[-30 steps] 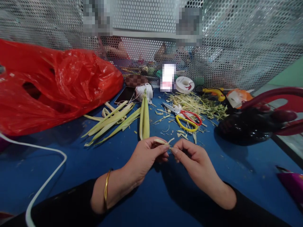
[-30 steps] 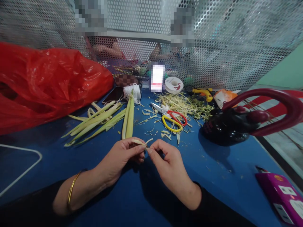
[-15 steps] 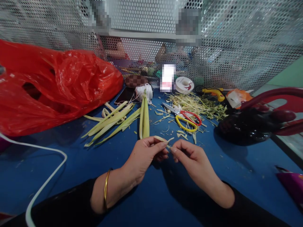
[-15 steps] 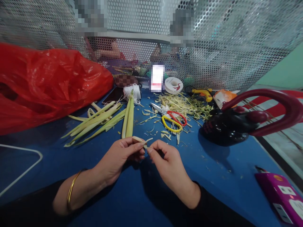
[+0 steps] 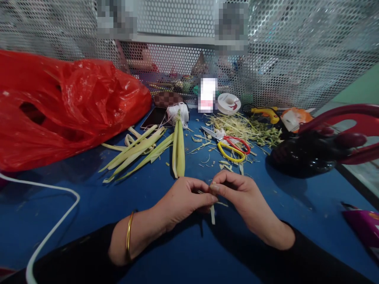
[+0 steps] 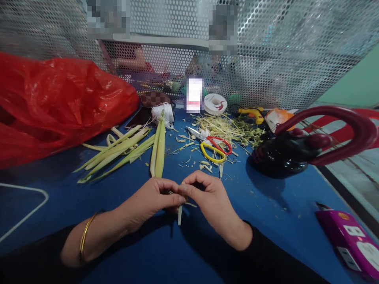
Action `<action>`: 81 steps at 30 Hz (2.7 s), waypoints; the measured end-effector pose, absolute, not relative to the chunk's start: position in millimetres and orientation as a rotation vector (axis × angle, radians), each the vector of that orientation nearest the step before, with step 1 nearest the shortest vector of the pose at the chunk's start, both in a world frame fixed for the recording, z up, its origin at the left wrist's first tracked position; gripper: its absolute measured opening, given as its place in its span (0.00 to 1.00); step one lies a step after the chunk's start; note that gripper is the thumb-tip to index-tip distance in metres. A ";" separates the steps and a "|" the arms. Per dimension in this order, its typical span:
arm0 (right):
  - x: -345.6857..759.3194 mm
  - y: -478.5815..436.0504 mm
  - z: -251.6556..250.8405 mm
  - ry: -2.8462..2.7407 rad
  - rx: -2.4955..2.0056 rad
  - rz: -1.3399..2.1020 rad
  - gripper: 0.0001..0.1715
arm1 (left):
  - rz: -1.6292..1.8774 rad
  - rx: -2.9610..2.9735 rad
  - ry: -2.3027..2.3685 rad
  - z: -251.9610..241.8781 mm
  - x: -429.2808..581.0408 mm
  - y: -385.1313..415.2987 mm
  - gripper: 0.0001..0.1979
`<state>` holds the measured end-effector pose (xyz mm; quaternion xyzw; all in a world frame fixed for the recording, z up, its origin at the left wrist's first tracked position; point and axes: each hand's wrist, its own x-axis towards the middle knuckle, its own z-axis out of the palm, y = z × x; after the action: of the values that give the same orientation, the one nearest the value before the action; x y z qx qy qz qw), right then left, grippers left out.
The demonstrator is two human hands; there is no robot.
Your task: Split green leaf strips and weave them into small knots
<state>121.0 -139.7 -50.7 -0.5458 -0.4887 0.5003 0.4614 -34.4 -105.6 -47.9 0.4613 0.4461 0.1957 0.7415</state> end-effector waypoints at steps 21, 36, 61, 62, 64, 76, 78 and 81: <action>131.5 -137.8 -50.0 -1.180 -1.420 0.874 0.13 | 0.618 0.836 0.941 -45.6 -35.0 -102.2 0.13; 119.9 -144.3 -50.2 -1.590 -1.417 0.885 0.13 | 0.742 0.834 0.928 -49.1 -32.2 -104.9 0.09; 118.2 -140.6 -55.9 -1.147 -1.436 1.153 0.12 | 0.526 0.946 1.048 -39.7 -30.7 -106.8 0.02; 117.6 -141.2 -56.4 -1.144 -1.439 1.143 0.12 | 0.520 0.946 1.049 -39.5 -30.8 -106.6 0.02; 116.3 -142.4 -57.3 -1.146 -1.439 1.118 0.11 | 0.507 0.935 1.039 -39.6 -31.2 -106.4 0.02; 125.6 -137.1 -57.3 -1.118 -1.476 0.865 0.10 | 0.678 0.773 0.977 -46.2 -33.6 -102.4 0.09; 125.6 -138.3 -57.2 -1.099 -1.492 0.813 0.13 | 0.750 0.744 0.985 -45.8 -33.5 -100.9 0.09; 120.8 -141.5 -56.9 -1.253 -1.481 0.961 0.18 | 0.816 0.724 0.966 -46.4 -33.3 -100.5 0.08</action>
<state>120.8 -141.5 -56.9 -0.6042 -0.5112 0.3921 0.4689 -33.3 -100.5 -46.4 0.3309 0.4413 0.3729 0.7461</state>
